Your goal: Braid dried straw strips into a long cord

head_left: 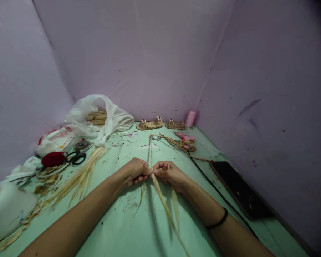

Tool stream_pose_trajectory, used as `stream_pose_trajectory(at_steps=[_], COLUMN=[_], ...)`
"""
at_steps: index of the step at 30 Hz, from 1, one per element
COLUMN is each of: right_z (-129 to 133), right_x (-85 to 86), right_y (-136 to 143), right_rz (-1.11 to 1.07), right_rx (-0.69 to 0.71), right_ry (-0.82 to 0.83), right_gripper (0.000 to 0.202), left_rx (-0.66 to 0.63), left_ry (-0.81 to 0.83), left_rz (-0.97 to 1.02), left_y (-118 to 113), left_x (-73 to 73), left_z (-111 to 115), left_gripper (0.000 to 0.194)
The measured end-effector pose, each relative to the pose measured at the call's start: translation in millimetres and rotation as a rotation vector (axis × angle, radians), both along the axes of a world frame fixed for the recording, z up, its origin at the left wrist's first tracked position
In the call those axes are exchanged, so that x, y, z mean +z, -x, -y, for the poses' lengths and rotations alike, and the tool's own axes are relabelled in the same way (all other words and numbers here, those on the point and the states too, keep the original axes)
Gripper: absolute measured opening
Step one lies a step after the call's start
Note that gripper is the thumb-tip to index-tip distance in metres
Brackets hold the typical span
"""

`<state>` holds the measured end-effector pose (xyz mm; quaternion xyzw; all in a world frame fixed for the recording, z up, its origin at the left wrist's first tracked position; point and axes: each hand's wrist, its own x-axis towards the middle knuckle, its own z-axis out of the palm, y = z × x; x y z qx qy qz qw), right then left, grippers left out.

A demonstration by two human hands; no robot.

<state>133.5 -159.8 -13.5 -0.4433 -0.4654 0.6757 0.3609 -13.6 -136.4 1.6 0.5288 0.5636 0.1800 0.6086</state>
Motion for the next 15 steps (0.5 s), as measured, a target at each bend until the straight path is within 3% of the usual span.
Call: stream_pose_trajectory(at_steps=[3,8,15], right_z=[-0.6,-4.5,-7.1], right_x=[1.4,-2.3,-6.8], right_y=[-1.2,-5.5,-5.5], right_rz=[0.073,0.126,0.322], right_rx=[-0.013,-0.009,-0.025], right_ry=[0.022,-0.025,-0.163], right_gripper=[0.023,0.019,0.013], left_rx=[0.006,-0.112,-0.009], left_ry=[-0.054,-0.047,-0.096], left_rz=[-0.027,0.035,-0.083], left_y=[-0.4,5.3,-3.4], left_x=[2.8,4.3,-4.5], left_z=[1.0,-1.8,-1.7], left_gripper=[0.018,0.014,0.010])
